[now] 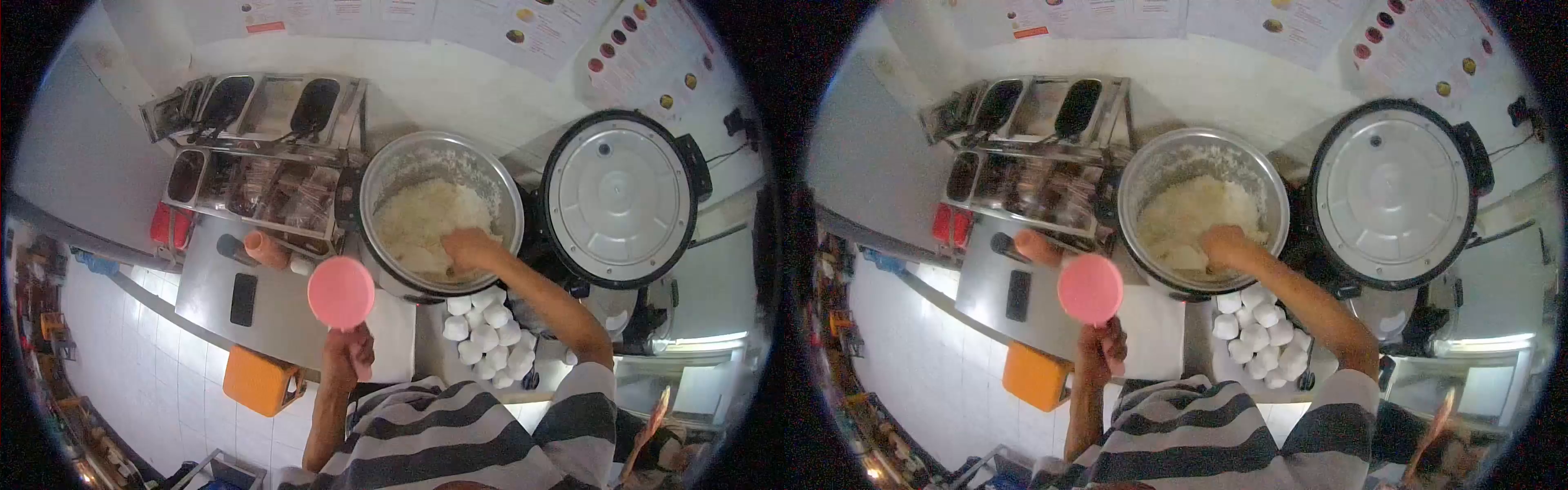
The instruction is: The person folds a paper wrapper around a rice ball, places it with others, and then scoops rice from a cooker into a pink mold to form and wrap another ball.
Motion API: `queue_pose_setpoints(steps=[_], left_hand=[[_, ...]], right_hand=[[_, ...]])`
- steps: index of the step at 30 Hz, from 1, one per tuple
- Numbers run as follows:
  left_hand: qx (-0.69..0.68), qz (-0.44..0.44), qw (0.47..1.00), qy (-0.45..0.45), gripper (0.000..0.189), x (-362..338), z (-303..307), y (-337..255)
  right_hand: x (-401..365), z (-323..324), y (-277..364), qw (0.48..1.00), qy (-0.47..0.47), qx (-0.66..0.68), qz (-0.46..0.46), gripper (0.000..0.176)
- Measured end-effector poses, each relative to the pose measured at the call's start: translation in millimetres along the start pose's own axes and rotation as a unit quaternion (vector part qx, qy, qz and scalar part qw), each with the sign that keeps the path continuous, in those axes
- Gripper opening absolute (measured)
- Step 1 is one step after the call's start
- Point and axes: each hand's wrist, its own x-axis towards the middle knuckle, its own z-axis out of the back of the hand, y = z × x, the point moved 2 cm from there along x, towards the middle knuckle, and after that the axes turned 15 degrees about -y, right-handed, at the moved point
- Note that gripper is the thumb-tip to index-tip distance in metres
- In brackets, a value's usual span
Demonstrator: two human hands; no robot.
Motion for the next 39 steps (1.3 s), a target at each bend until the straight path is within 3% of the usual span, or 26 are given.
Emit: queue_pose_setpoints(steps=[2, 7, 9, 12, 15, 17, 19, 23, 26, 29, 32, 35, 37, 39], left_hand=[[0.014, -0.011, 1.000, -0.022, 0.009, -3.2, 12.2, 1.6], [0.032, -0.056, 0.992, -0.106, 0.019, -1.4, 24.8, 0.6], [0.031, -0.066, 0.991, -0.108, 0.018, 14.3, 24.8, 8.8], [0.083, -0.097, 0.982, -0.139, 0.017, 34.5, -0.7, 15.8], [0.114, -0.128, 0.965, -0.199, 0.021, 57.1, -33.3, 14.4], [0.111, -0.226, 0.947, -0.201, 0.028, 73.8, -41.8, 11.7], [0.118, -0.221, 0.943, -0.218, 0.033, 87.9, -49.6, 12.0], [0.110, -0.270, 0.935, -0.202, 0.028, 110.1, -56.2, 26.8], [0.126, -0.278, 0.932, -0.196, 0.026, 114.5, -52.8, 31.7], [0.129, -0.247, 0.936, -0.215, 0.024, 116.7, -51.5, 34.0], [0.120, -0.279, 0.930, -0.206, 0.021, 114.4, -47.7, 35.1], [0.122, -0.295, 0.929, -0.187, 0.022, 114.6, -48.4, 36.2], [0.093, -0.276, 0.937, -0.193, 0.009, 110.1, -52.4, 34.3], [0.131, -0.297, 0.924, -0.203, 0.009, 113.0, -50.1, 37.3]], right_hand=[[6.9, -22.1, 1.0, 1.000, 0.023, -0.019, 0.005, 0.039], [28.6, -16.2, 10.2, 0.998, 0.055, 0.001, 0.034, 0.032], [43.9, -18.8, 17.9, 0.994, -0.104, 0.005, 0.022, 0.030], [81.4, -80.6, 23.0, 0.982, -0.171, 0.046, 0.061, 0.026], [85.7, -34.0, 20.6, 0.984, -0.115, -0.057, 0.127, 0.020], [96.2, -17.1, -21.5, 0.977, -0.157, -0.089, 0.114, 0.012], [111.4, 4.3, -63.9, 0.979, -0.135, -0.152, -0.027, 0.012], [141.5, -40.4, -106.4, 0.953, -0.229, -0.170, -0.103, 0.011], [159.9, -66.5, -114.5, 0.959, -0.237, -0.152, -0.040, 0.011], [172.3, -41.4, -102.0, 0.973, -0.198, -0.115, -0.039, 0.010], [184.6, -31.9, -87.6, 0.981, -0.187, -0.046, 0.013, 0.012], [200.7, -56.9, -75.7, 0.985, -0.173, 0.020, 0.013, 0.014], [193.7, -85.5, -44.4, 0.976, -0.191, 0.051, 0.089, 0.018], [154.5, -78.4, -11.2, 0.981, -0.080, 0.030, 0.172, 0.020]])
